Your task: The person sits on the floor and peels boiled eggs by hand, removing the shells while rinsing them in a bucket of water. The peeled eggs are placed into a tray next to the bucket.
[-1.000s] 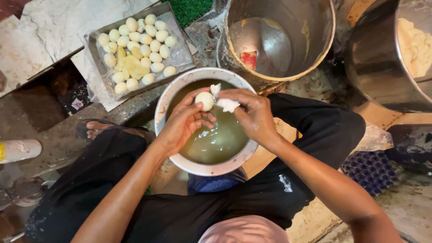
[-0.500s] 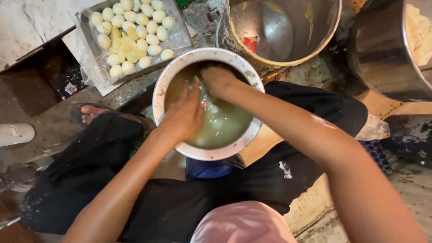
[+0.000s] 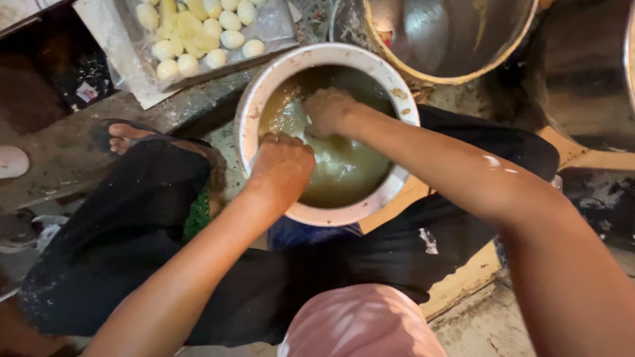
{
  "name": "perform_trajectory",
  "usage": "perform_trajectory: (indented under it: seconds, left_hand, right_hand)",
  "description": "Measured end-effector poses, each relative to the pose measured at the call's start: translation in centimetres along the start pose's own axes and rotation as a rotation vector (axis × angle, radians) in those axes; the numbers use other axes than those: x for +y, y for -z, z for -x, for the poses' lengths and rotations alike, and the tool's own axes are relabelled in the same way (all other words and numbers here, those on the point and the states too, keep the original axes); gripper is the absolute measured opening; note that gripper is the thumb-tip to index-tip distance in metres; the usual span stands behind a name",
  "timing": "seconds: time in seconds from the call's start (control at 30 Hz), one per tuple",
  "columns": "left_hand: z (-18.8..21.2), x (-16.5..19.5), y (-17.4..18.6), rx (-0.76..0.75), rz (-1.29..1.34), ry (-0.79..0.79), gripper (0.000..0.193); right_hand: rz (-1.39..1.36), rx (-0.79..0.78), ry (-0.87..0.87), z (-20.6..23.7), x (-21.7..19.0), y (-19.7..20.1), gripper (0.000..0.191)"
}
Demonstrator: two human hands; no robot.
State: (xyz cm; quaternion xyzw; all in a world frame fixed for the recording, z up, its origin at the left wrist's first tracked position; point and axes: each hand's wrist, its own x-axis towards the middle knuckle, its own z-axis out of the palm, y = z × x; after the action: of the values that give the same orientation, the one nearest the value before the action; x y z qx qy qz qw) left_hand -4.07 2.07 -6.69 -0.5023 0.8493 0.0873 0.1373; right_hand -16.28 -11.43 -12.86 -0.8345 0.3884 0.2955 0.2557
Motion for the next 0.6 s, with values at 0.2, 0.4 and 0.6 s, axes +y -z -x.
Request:
perform_trajectory:
  seconds: [0.2, 0.4, 0.6]
  left_hand:
    - [-0.1, 0.4, 0.0, -0.072, -0.007, -0.02, 0.025]
    - [-0.2, 1.2, 0.5, -0.054, 0.074, 0.031, 0.03]
    - [-0.6, 2.1, 0.8, -0.188, 0.083, -0.022, 0.044]
  right_hand:
    - [-0.627, -0.164, 0.124, 6.7, -0.3, 4.5, 0.028]
    - [-0.451, 0.055, 0.376, 10.2, -0.4, 8.8, 0.029]
    - [-0.377, 0.648, 0.601, -1.2, 0.1, 14.7, 0.031]
